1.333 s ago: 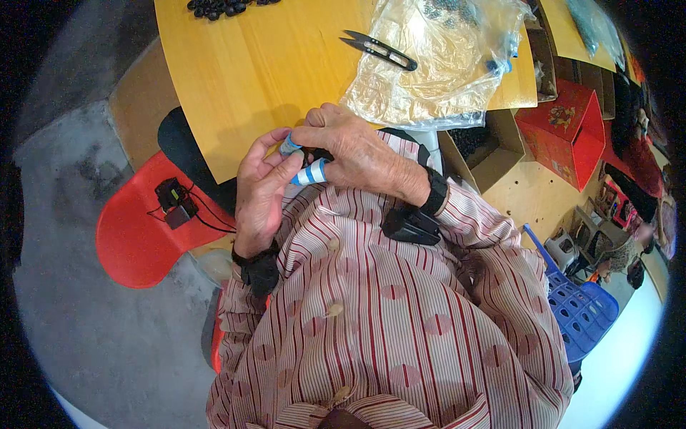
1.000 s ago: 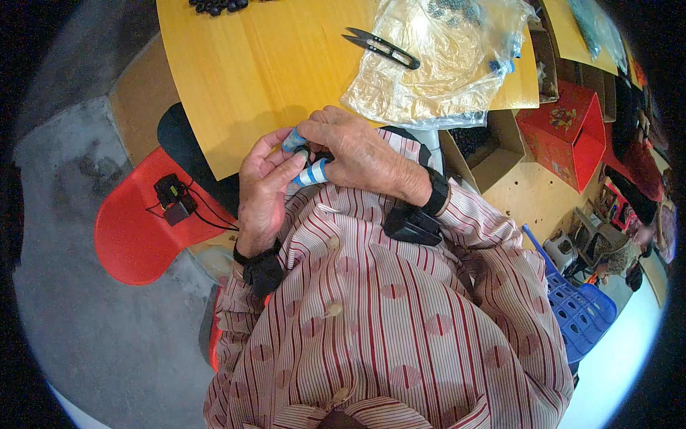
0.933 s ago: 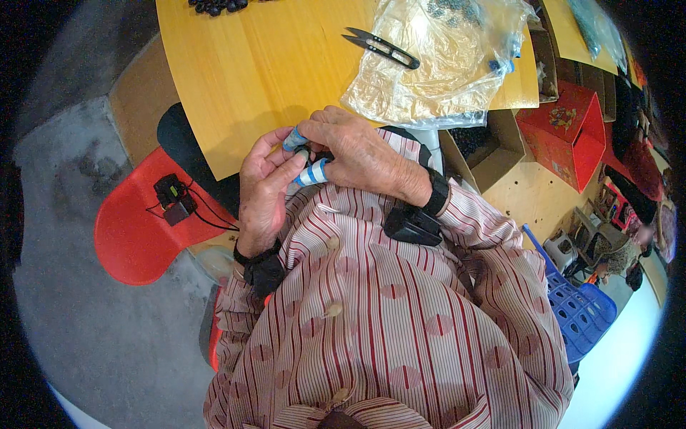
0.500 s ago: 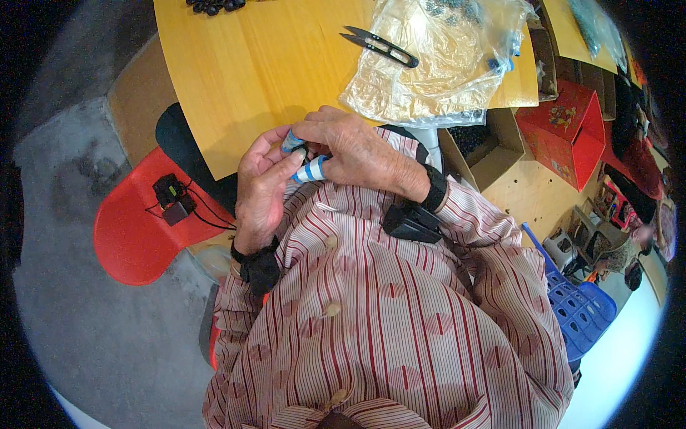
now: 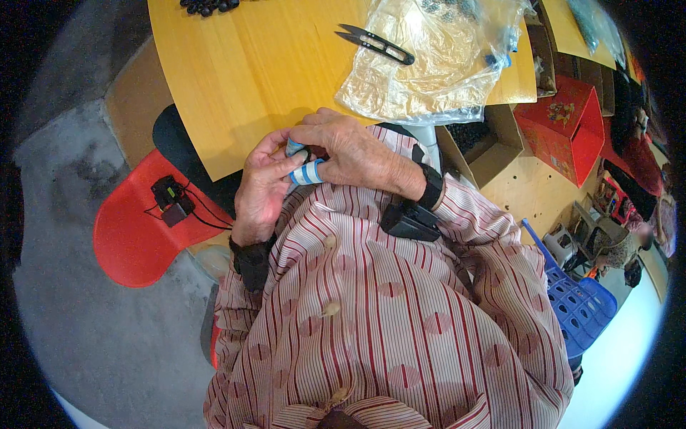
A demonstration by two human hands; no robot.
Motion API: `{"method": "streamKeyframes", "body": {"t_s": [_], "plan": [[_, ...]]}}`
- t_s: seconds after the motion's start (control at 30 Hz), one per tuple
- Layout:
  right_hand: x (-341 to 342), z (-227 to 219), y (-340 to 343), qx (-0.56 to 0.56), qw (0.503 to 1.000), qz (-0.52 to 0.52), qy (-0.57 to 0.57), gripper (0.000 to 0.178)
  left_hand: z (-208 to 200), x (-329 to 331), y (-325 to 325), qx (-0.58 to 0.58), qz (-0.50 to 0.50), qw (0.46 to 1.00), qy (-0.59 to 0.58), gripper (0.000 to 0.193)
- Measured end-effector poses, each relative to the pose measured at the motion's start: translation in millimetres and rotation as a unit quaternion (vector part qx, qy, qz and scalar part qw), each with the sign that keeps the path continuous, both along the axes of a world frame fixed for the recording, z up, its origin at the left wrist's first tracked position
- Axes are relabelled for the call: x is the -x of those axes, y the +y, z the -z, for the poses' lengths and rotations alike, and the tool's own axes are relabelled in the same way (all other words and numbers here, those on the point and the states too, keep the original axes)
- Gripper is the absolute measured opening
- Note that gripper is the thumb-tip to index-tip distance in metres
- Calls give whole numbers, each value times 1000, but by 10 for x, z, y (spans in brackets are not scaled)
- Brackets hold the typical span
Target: The person assembles small black components by hand, inserting and attaching small parts to each piece.
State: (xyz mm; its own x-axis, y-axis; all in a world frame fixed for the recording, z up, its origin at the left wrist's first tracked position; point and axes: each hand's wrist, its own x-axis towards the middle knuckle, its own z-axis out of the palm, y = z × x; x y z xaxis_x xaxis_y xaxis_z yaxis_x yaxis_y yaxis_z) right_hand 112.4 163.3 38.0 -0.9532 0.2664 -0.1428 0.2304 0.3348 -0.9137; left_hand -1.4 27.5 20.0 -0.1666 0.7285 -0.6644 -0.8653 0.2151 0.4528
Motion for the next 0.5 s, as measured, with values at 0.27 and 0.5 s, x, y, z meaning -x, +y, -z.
{"method": "streamKeyframes", "body": {"t_s": [0.27, 0.5], "plan": [[13, 9, 11, -9, 1000, 4, 21, 28, -9, 53, 5, -15, -3, 999, -29, 37], [-18, -53, 28, -21, 999, 17, 19, 33, -210, 85, -64, -101, 137, 928, 331, 68]]}}
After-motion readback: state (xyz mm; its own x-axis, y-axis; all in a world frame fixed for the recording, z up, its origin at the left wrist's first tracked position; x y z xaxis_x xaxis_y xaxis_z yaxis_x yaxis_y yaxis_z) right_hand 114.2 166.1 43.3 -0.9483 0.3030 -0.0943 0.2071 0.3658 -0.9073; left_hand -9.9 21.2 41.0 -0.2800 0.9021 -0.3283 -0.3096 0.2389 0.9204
